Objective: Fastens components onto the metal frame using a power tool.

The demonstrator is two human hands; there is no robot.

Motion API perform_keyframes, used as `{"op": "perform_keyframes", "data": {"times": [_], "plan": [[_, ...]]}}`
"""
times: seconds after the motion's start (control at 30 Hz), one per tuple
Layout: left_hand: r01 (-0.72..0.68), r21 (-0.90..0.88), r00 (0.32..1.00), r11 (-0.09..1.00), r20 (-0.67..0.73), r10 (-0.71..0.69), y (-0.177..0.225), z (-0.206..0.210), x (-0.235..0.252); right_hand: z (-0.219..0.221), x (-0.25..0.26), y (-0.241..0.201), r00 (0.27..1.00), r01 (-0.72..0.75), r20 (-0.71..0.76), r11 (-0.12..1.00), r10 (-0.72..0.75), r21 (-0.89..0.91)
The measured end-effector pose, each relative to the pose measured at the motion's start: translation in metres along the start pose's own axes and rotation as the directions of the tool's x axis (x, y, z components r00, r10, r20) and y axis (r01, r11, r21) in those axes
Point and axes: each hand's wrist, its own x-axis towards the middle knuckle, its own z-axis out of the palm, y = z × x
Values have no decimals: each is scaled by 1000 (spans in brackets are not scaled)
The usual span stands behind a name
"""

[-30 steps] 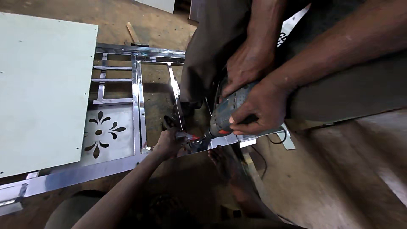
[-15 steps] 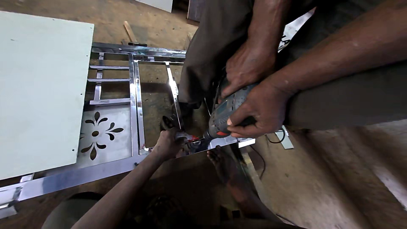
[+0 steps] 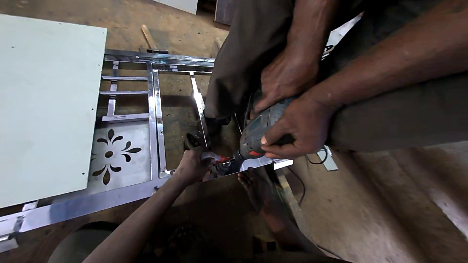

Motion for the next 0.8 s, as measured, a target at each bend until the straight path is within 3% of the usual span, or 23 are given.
{"op": "perform_keyframes", "data": {"times": [0.8], "plan": [[-7,-1,1000,1000,-17,7,-5,1,0,-1,-1,0,1000,5,2,1000,-5,11]]}}
